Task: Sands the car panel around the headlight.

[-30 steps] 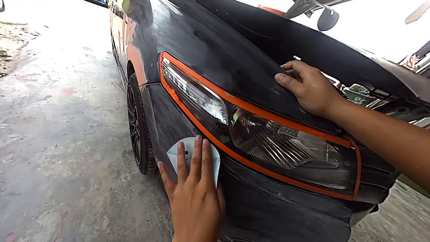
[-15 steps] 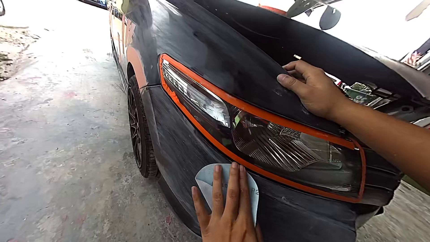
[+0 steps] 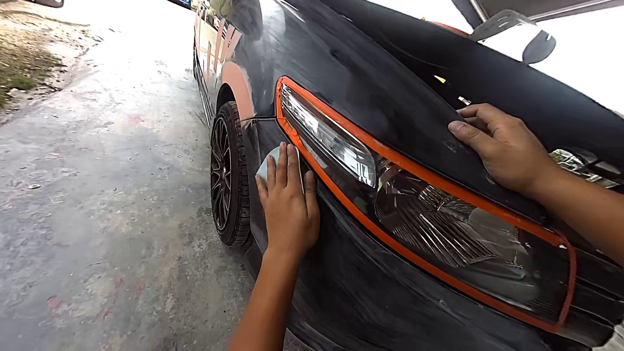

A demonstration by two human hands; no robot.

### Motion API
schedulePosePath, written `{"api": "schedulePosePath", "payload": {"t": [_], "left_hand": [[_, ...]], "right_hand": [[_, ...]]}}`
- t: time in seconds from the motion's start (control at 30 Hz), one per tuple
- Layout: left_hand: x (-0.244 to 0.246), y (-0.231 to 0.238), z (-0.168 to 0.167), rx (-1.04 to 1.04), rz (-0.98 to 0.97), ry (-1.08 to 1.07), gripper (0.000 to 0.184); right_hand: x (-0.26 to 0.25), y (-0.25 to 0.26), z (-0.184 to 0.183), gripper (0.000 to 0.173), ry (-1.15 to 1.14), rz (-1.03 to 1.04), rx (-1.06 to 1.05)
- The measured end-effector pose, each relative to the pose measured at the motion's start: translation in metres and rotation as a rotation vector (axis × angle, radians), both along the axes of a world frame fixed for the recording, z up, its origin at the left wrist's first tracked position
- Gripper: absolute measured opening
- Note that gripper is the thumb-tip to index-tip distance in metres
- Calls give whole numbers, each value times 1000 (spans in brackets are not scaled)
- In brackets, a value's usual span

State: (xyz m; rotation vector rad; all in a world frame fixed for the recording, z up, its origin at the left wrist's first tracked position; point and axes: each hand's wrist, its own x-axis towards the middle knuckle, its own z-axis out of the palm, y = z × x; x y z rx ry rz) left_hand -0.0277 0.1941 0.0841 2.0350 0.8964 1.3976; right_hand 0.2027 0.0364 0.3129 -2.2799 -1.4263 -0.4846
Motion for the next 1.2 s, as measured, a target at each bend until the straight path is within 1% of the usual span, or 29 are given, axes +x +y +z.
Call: {"api": "schedulePosePath", "payload": {"t": [0.1,0.13,0.17,0.2,0.3,0.33,0.37,0.4,0.47,0.5,0.53,0.57,0.63,0.7,0.73,0.83,0.9,0.97,1.0,1.1,1.2], "left_hand": [[4,-39,-17,-3,-48,-118,63],[8,-43,-21,-6,-68,-150,64],[11,-37,-23,-12,-90,-160,65],[13,-21,-22,-25,-112,-143,67],[15,54,-7,-61,-123,-78,72],[17,70,-5,-78,-108,-91,73],[18,73,-7,-93,-90,-111,72],[17,65,-13,-101,-67,-132,72],[13,31,-30,-121,-37,-177,71],[13,16,-38,-140,-27,-196,70],[14,11,-40,-157,-17,-196,71],[16,19,-37,-171,-16,-175,71],[18,57,-26,-170,-22,-106,68],[18,95,-11,-136,-4,-76,65],[18,101,-4,-122,10,-75,65],[20,80,5,-83,24,-59,65],[18,90,5,-122,37,-3,64],[16,110,9,-187,50,50,65],[15,112,12,-203,48,60,65],[14,92,18,-117,44,38,65],[14,106,13,-143,7,29,63]], "right_hand": [[0,0,-2,51,-19,7,-2],[1,2,-1,50,-31,4,0],[1,3,0,49,-37,0,-1],[1,3,1,48,-44,-9,-8],[3,6,3,53,-70,-21,-20],[4,5,2,53,-70,-23,-21],[7,3,0,53,-67,-21,-20],[11,1,-2,53,-62,-15,-17],[17,2,-4,51,-44,11,9],[17,3,-5,55,-57,15,12],[18,6,-4,61,-83,14,7],[18,9,-2,65,-102,17,6],[21,8,-1,69,-112,12,-3],[22,6,-4,70,-108,8,-8],[22,6,-4,69,-108,7,-8],[22,6,-2,64,-87,18,-10],[18,8,0,63,-71,21,-19],[21,7,0,64,-98,16,-16],[23,4,-1,64,-112,13,-21],[18,5,1,64,-101,21,-54],[9,7,2,63,-97,12,-58]]}}
